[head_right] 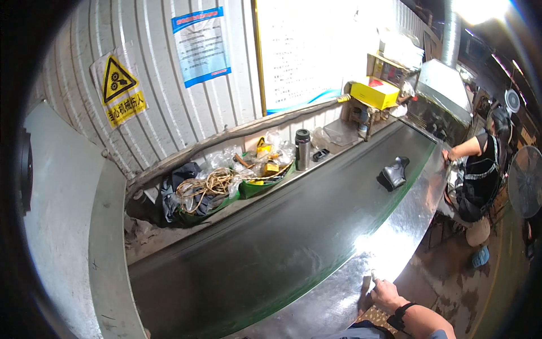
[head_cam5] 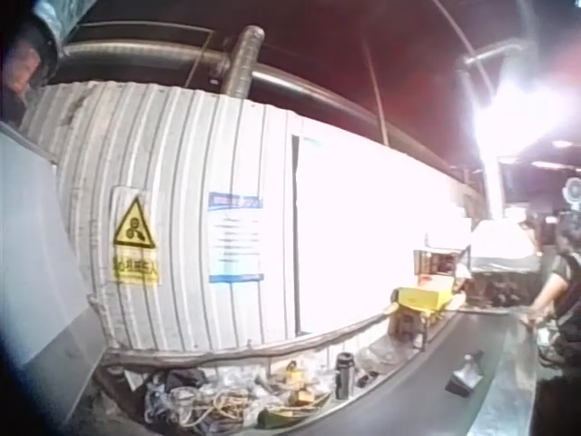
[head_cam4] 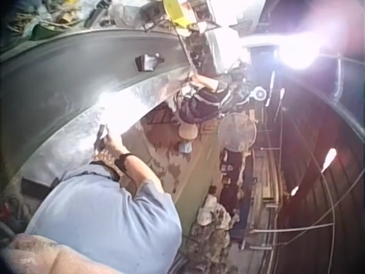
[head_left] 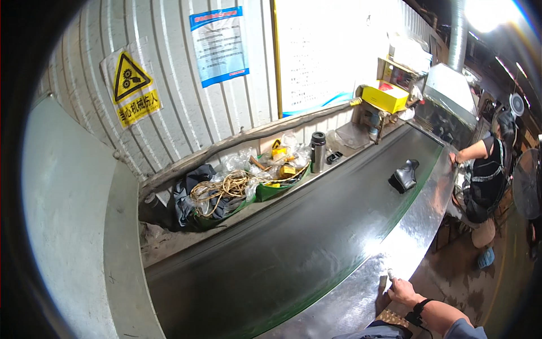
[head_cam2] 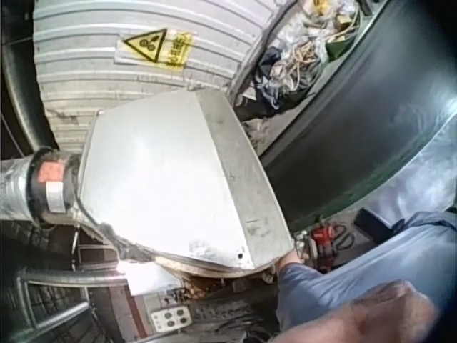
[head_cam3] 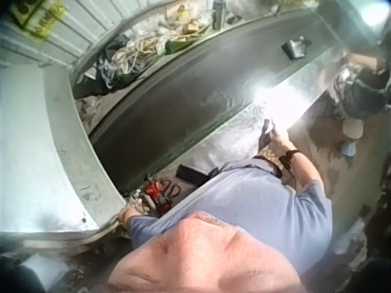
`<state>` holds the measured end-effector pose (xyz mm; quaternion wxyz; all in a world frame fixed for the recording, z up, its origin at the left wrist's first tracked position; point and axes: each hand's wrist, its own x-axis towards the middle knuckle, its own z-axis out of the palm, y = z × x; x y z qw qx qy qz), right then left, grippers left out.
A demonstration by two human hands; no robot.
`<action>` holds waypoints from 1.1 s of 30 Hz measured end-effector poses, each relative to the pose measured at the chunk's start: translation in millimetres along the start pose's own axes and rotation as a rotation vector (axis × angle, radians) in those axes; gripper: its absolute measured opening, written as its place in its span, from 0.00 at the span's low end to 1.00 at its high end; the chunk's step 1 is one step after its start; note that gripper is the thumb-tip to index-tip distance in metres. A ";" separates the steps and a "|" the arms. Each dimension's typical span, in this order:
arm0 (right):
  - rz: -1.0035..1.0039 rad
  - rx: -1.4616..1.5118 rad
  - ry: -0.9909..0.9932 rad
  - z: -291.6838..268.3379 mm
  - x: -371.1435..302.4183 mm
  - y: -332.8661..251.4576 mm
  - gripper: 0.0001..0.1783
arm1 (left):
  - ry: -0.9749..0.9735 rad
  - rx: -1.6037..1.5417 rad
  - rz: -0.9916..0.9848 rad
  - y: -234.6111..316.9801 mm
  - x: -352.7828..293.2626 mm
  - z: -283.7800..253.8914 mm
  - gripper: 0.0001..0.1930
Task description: Operating a shoe-lasting or molding machine to shape the upper over the last.
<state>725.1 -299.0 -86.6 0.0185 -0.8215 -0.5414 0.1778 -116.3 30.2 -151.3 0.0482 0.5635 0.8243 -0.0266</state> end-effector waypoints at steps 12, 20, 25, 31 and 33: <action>-0.245 0.526 0.052 -21.9 69.9 -14.0 0.18 | 0.207 -0.040 0.387 262.4 -253.3 -125.3 0.13; -0.404 0.768 0.095 -113.3 280.8 -36.3 0.23 | 0.336 -0.320 0.557 354.2 -366.3 -79.2 0.26; -0.388 0.819 0.175 -131.7 429.3 -60.4 0.46 | 0.270 -0.505 0.285 368.8 -486.2 -77.5 0.14; -0.408 0.903 0.350 -166.4 559.0 -103.8 0.63 | -0.007 -0.468 -0.117 379.4 -579.8 -54.1 0.18; -0.355 0.857 0.414 -161.3 589.2 -122.2 0.65 | -0.041 -0.480 -0.208 385.7 -601.3 -51.3 0.19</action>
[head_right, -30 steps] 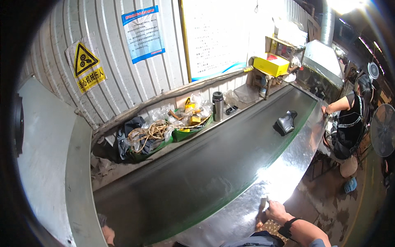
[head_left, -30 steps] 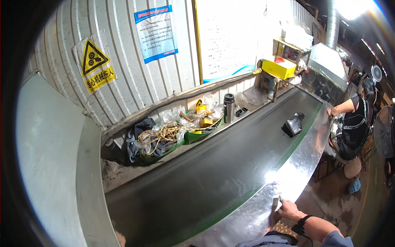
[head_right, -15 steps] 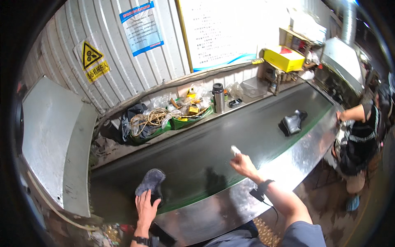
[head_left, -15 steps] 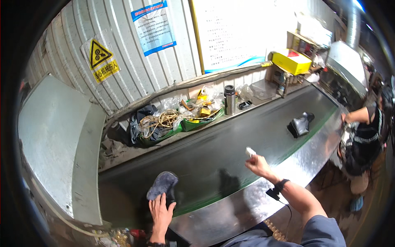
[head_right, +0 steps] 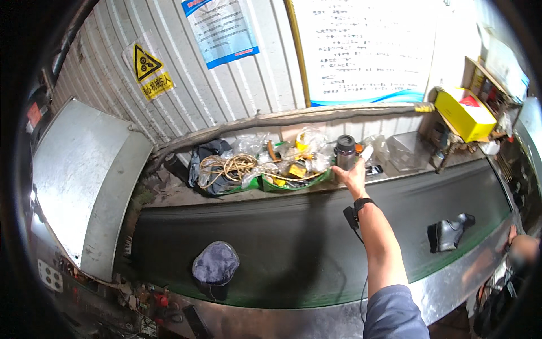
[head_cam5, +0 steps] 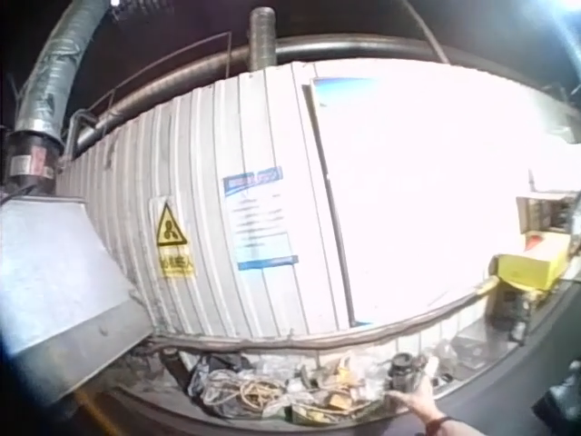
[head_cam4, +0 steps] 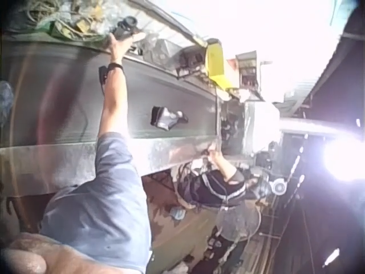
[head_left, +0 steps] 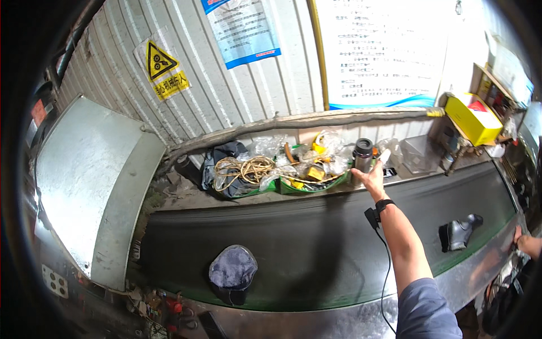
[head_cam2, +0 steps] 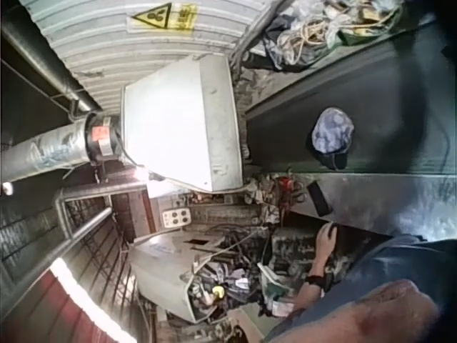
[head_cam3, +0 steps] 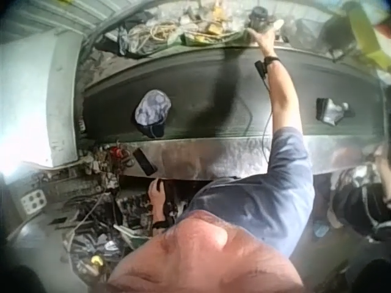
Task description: Operating a shoe-lasting or molding machine to shape the upper over the last.
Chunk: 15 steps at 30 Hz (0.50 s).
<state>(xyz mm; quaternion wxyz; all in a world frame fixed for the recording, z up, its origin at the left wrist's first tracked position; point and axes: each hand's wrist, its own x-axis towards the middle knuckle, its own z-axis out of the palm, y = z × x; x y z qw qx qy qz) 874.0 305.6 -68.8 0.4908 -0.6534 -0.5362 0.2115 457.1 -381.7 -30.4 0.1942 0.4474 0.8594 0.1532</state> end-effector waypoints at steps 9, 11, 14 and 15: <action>-0.037 0.117 0.143 30.2 40.4 28.8 0.40 | -0.196 -0.039 -0.167 45.5 -8.4 10.5 0.20; 0.012 0.160 0.065 23.0 11.1 -12.4 0.37 | -0.187 -0.026 -0.182 61.7 -5.9 1.0 0.20; -0.220 0.025 0.247 -1.0 -13.0 1.7 0.33 | -0.156 -0.028 -0.077 89.4 18.3 -3.3 0.19; -0.139 0.187 0.041 -15.2 -44.9 -42.4 0.30 | -0.108 -0.018 -0.034 100.2 20.4 -7.7 0.18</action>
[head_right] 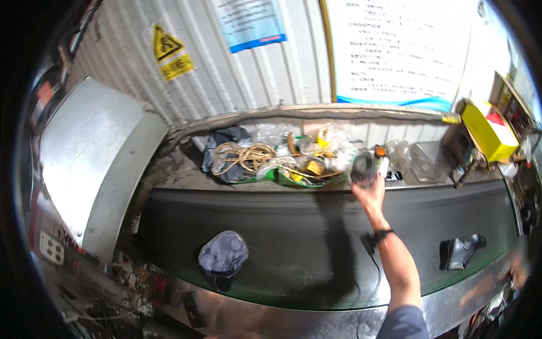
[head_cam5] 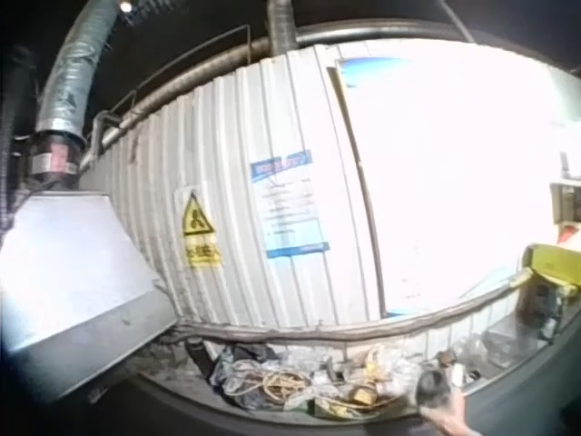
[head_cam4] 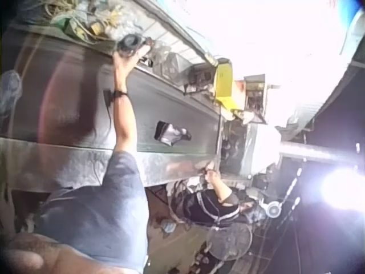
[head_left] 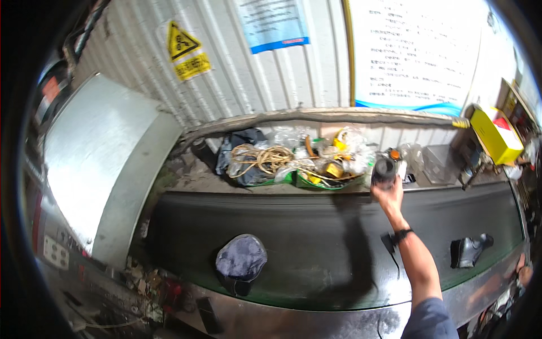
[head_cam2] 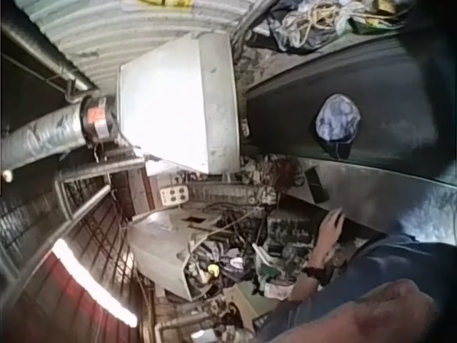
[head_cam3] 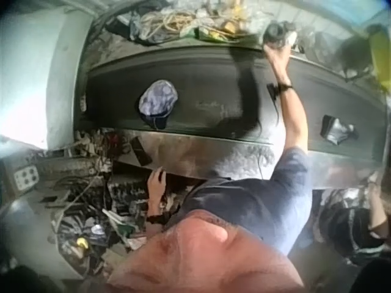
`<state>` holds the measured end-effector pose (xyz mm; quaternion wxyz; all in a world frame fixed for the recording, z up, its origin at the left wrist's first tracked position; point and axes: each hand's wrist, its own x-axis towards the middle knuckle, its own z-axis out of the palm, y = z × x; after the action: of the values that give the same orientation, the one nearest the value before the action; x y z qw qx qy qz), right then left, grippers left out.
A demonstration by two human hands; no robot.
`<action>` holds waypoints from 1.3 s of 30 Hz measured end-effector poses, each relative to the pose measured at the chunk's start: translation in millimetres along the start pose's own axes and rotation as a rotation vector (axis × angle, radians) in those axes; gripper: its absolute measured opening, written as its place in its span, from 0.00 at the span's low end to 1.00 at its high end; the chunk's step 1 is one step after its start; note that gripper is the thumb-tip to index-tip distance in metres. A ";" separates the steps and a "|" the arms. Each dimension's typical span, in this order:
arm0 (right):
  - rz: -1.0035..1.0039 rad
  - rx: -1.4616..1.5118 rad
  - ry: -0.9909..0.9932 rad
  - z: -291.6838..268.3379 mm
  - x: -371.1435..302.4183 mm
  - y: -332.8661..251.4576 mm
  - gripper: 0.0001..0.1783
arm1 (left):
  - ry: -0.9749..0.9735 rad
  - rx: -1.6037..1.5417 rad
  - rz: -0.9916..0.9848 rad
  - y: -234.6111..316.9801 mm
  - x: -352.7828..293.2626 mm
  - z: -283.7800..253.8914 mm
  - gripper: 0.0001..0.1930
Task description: Operating a shoe-lasting or molding machine to shape the upper over the last.
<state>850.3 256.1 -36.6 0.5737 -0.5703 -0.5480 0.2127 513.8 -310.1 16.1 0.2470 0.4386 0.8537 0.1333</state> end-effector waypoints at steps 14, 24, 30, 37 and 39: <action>-0.428 0.332 -1.121 -123.5 -323.6 -191.4 0.36 | -0.016 0.144 1.176 132.0 -7.0 -48.7 0.29; -0.576 -0.091 -1.132 -131.8 -420.4 -199.7 0.60 | -0.044 -0.160 0.841 63.1 -61.1 -49.4 0.19; -0.644 -0.182 -1.055 -122.7 -443.3 -212.1 0.64 | 0.160 -0.428 0.479 42.2 -91.6 -79.1 0.23; -0.546 0.185 -1.093 -145.2 -376.0 -340.0 0.58 | 0.192 -0.782 0.222 -12.6 -83.7 -88.0 0.24; -0.661 0.263 -1.108 -165.4 -351.6 -394.8 0.58 | 0.195 -0.723 0.220 -22.5 -79.2 -74.5 0.22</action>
<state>735.4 -221.4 219.5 0.3067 -0.1034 -0.8780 0.3527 497.3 -388.4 93.1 0.2876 0.3974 0.7189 0.4924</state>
